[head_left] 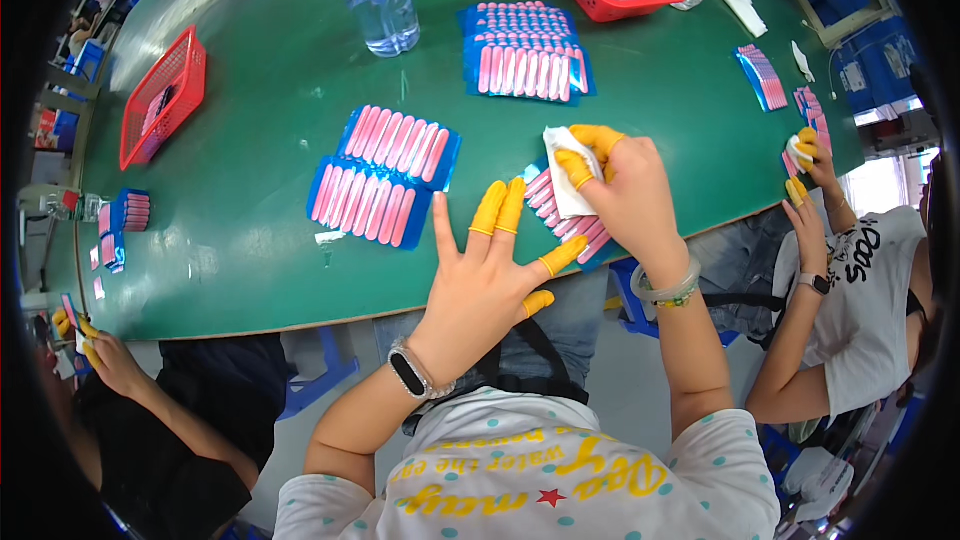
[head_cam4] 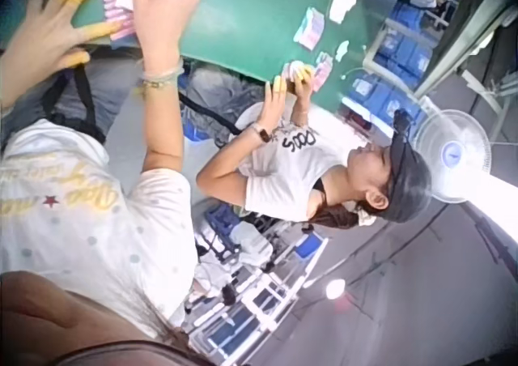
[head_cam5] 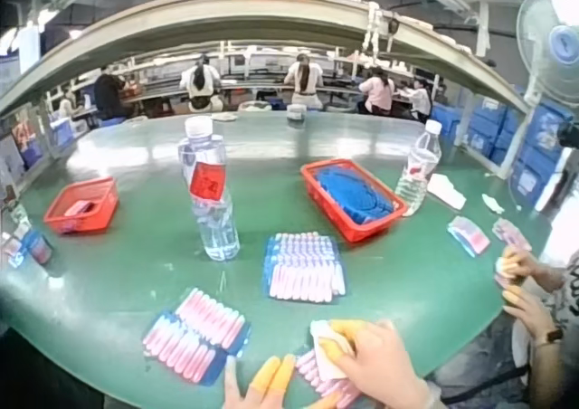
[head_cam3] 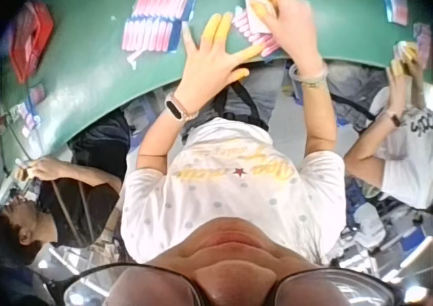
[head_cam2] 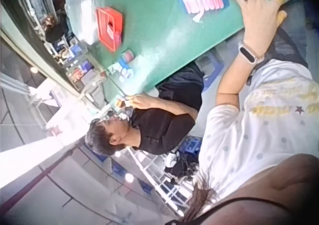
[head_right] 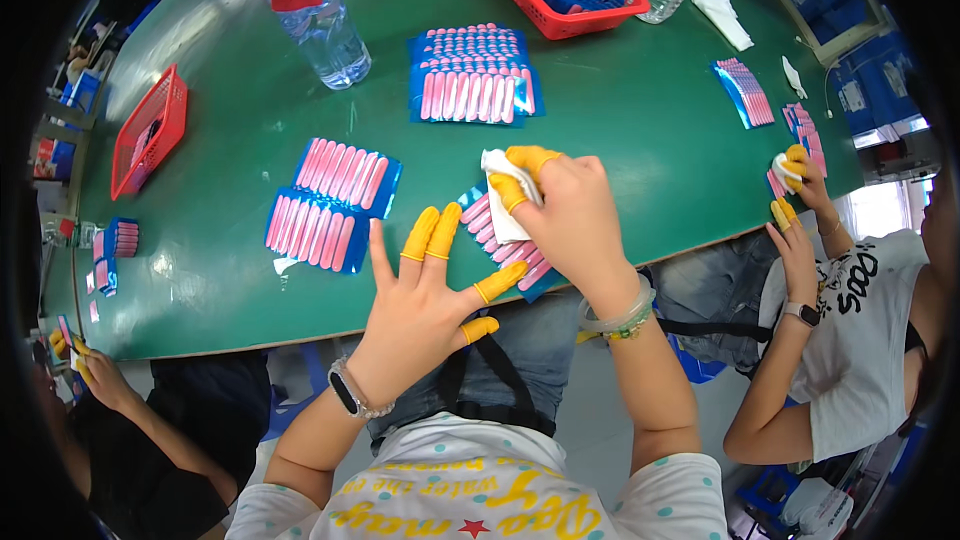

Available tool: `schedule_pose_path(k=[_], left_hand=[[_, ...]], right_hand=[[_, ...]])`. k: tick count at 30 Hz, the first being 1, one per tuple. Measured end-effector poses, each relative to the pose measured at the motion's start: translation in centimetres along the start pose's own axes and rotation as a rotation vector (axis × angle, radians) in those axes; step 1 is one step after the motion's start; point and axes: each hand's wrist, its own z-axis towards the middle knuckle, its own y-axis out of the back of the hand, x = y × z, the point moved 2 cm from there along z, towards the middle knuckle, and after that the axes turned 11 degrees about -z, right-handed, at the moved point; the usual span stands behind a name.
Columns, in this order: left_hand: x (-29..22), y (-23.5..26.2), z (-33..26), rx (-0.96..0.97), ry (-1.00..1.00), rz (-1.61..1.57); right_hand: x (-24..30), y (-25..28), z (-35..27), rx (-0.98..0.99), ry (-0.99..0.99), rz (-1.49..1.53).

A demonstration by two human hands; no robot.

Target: The person wipes small pink and blue plastic components clean with a cleaning cloth and liquid cleaner, using finger cots for protection.

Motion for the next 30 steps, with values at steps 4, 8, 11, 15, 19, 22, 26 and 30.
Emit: schedule_pose_path(k=[4, 8, 11, 15, 19, 22, 26, 30], left_hand=[[0.4, -0.3, -0.4, -0.003, -0.016, 0.016], [0.8, -1.4, -0.6, -0.066, -0.05, 0.134], [0.8, -1.5, -0.7, -0.097, -0.055, 0.162], [0.4, -1.0, -0.4, -0.079, -0.046, 0.144], [0.7, -1.4, -0.7, -0.05, -0.048, 0.188], [0.7, -1.2, -0.6, -0.133, -0.064, 0.153], [0.8, -1.6, -0.5, -0.102, -0.068, 0.181], [0.7, -1.2, -0.3, -0.117, -0.044, 0.132]], right_hand=[[0.7, -1.0, 0.1, 0.003, 0.167, -0.17], [3.0, -2.1, -1.4, -0.001, 0.324, -0.229], [3.0, -2.1, -1.3, 0.065, 0.278, -0.187], [1.5, -1.5, 0.3, 0.039, 0.189, -0.313], [2.6, -2.0, -0.2, 0.082, 0.265, -0.245], [1.7, -1.6, 0.8, 0.112, 0.176, -0.283], [2.6, -2.5, -0.9, 0.031, 0.297, -0.321], [1.3, -1.2, 0.7, 0.077, 0.183, -0.248]])
